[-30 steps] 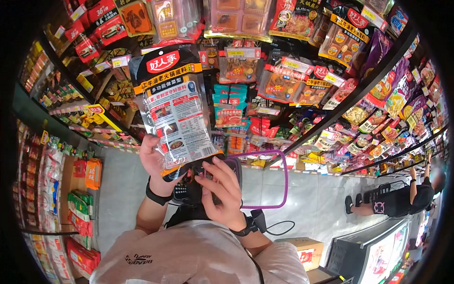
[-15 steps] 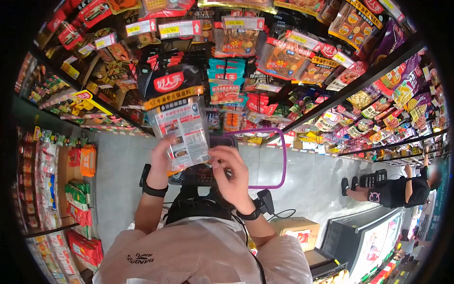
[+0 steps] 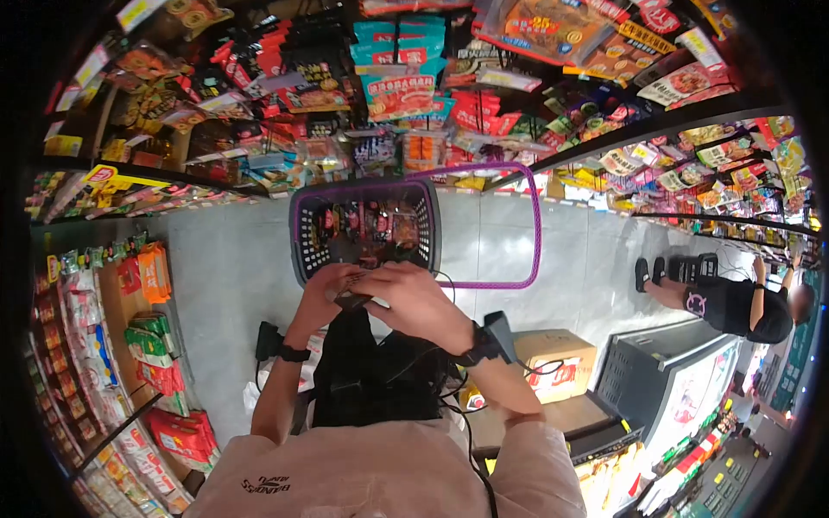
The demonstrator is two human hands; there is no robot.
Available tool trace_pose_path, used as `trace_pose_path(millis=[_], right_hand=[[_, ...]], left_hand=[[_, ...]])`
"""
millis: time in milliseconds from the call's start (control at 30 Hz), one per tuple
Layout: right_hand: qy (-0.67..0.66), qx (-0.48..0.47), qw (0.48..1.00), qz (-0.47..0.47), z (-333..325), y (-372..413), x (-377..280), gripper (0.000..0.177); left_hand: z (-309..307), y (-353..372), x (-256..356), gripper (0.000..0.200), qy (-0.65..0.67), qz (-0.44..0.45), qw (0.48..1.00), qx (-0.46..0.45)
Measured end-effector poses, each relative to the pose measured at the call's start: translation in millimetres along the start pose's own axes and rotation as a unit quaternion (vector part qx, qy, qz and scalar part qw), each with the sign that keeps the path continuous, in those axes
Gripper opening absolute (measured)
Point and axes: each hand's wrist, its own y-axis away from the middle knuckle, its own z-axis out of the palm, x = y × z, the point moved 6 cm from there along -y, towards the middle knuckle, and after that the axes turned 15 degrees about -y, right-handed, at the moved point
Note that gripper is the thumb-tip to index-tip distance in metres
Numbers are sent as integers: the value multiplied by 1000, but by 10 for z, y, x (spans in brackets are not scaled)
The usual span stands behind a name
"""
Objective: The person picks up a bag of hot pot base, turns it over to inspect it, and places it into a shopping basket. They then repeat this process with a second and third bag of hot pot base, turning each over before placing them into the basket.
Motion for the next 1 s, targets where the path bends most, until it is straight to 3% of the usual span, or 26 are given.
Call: trace_pose_path(millis=[67,167,267,300,400,500,600,733,900,1000], right_hand=[[18,-24,999,29,280,-45,321,42],[26,-16,999,34,524,-190,908,40],[-2,-17,996,89,809,-295,1639,35],[-18,-15,995,94,962,-307,1939,34],[-80,23,987,134,1279,-370,2665,26],[-86,82,976,181,1633,-345,3596,24],[-54,165,949,262,1789,-295,4298,24],[51,191,894,403,2010,-175,5078,24],[-6,320,866,385,1907,-436,5052,24],[32,225,943,245,2240,-720,5146,21]], left_hand=[[80,-10,-187,48,-116,6,993,-14],[322,-42,-936,49,-108,-61,989,85],[317,82,-1325,51,-234,-63,948,208],[420,198,-1671,47,-129,-151,964,176],[593,577,-2079,38,70,-263,959,79],[584,805,-2156,27,-6,-298,954,18],[563,1036,-2373,21,-40,-278,959,-42],[544,1294,-2531,17,71,-351,933,-33],[504,1297,-2543,17,73,-345,935,-44],[463,1276,-2545,17,64,-341,937,-43]])
